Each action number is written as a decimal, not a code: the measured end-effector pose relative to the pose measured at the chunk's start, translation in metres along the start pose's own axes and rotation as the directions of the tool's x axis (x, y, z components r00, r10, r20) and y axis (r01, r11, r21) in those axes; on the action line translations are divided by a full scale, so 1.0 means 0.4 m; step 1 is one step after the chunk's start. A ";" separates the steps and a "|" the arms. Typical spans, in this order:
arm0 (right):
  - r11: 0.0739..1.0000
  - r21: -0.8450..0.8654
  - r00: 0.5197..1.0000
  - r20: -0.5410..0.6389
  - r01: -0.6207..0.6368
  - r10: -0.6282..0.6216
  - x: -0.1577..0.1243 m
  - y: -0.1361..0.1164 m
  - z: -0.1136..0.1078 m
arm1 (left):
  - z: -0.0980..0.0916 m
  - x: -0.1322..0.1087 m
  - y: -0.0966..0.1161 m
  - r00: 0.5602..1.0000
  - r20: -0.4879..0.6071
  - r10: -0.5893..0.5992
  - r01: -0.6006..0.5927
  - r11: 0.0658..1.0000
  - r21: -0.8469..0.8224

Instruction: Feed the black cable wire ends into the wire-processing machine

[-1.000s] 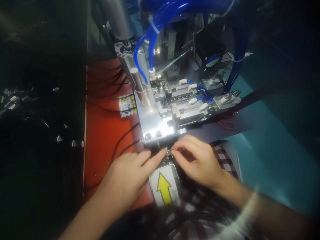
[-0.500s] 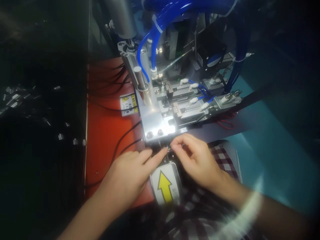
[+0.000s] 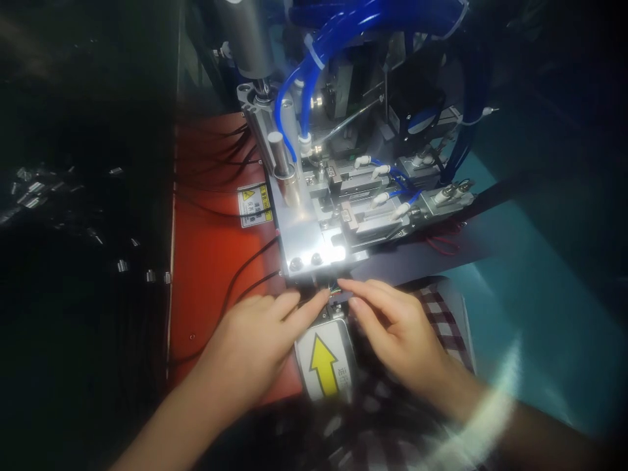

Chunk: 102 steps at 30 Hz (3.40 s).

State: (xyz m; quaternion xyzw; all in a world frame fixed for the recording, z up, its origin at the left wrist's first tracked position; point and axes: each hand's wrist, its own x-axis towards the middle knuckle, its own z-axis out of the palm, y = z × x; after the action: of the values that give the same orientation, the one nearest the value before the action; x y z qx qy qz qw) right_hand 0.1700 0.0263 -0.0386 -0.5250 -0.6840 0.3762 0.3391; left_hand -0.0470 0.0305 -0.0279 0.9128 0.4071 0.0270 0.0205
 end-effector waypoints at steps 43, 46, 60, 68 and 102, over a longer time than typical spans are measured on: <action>0.977 0.100 0.982 0.062 -0.186 0.181 0.044 0.007 -0.010 | 0.000 0.006 0.004 1.000 0.018 -0.026 0.025 0.999 0.031; 0.999 -0.033 0.999 0.030 -0.028 0.029 0.049 0.008 -0.010 | -0.001 0.008 0.005 0.999 0.019 -0.033 0.033 0.999 0.021; 0.981 -0.190 0.995 0.096 0.023 -0.005 0.056 0.009 0.002 | -0.008 0.015 0.004 0.999 0.027 -0.048 0.048 0.998 -0.027; 0.985 -0.047 0.977 0.129 -0.165 0.170 0.056 0.016 0.013 | -0.011 0.012 0.008 0.998 0.047 -0.052 0.053 0.999 -0.010; 0.863 0.406 0.954 0.105 -0.299 0.281 0.053 0.025 0.036 | 0.006 0.005 0.000 0.998 0.038 -0.046 0.047 0.999 -0.024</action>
State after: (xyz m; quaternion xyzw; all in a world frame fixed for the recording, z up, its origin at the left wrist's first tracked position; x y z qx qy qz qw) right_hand 0.1577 0.0461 -0.0527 -0.5288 -0.5080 0.5715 0.3684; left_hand -0.0453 0.0320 -0.0300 0.9031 0.4273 0.0144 0.0402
